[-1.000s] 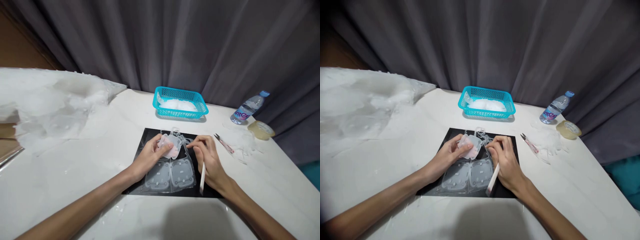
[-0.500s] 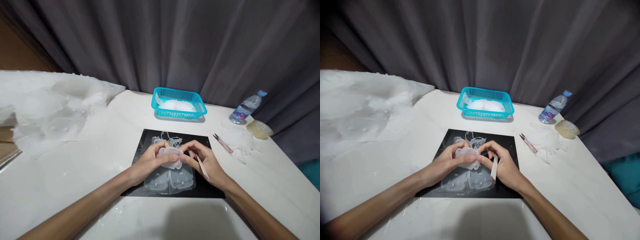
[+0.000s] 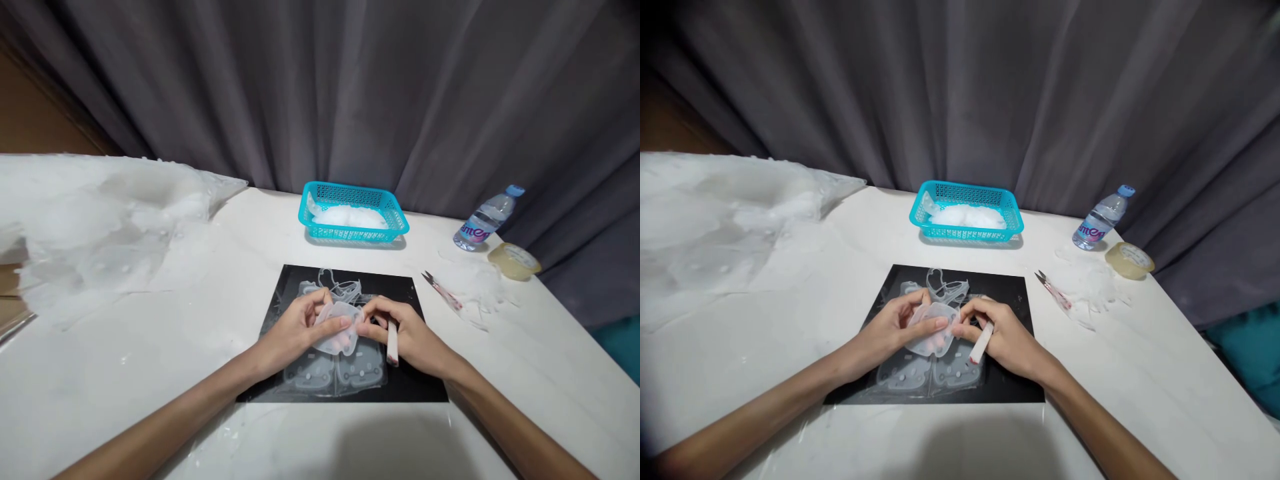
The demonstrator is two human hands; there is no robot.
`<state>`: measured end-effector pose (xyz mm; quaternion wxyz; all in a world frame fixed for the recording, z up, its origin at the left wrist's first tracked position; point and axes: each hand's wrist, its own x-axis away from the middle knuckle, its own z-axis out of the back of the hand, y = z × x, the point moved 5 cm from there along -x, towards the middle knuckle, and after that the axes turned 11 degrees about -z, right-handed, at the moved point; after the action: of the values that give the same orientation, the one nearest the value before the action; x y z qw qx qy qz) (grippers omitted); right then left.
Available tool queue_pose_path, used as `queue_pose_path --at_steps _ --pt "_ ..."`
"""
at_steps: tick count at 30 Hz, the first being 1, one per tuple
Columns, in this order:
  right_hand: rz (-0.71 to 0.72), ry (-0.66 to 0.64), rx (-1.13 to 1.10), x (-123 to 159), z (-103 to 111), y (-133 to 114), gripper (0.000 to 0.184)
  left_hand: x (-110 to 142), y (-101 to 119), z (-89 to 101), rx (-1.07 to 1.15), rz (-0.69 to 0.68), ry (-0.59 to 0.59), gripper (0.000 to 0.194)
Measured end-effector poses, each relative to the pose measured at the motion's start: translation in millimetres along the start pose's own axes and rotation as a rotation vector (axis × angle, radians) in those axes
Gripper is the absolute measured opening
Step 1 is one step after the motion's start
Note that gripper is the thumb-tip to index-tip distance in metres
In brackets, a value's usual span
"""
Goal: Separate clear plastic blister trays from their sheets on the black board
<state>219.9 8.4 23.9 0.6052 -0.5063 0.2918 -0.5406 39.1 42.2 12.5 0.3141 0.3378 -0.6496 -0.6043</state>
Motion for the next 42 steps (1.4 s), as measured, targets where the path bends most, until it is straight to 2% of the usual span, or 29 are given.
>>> queue_pose_path --at_steps 12,23,25,28,29,32,36,38,40,42 --pt "0.117 0.004 0.274 5 -3 3 0.017 -2 -2 -2.8 0.038 -0.016 -0.032 0.041" --pt "0.254 0.132 0.426 11 -6 -8 0.011 -4 -1 0.7 0.042 -0.015 -0.004 0.048" --pt "0.245 0.227 0.463 4 5 -1 0.011 -2 0 -0.1 -0.016 -0.008 -0.051 0.041" --pt "0.135 0.52 0.475 -9 40 16 0.013 6 0 -6.1 -0.106 0.054 -0.226 0.034" --pt "0.107 0.573 0.475 -12 50 22 0.013 8 1 -7.4 -0.123 0.073 -0.268 0.033" --pt "0.08 0.588 0.505 -16 62 31 0.014 10 6 -6.0 -0.145 0.052 -0.277 0.032" --pt "0.012 0.508 0.49 -13 60 37 0.018 6 6 -3.0 -0.029 0.046 -0.247 0.029" --pt "-0.038 0.514 0.476 -11 63 41 0.023 5 5 -3.0 0.022 0.066 -0.245 0.028" --pt "-0.049 0.583 0.521 -9 69 43 0.027 5 5 -3.7 0.042 0.063 -0.241 0.026" --pt "-0.016 0.705 0.608 -5 75 38 0.033 5 6 -4.5 0.044 0.05 -0.232 0.025"
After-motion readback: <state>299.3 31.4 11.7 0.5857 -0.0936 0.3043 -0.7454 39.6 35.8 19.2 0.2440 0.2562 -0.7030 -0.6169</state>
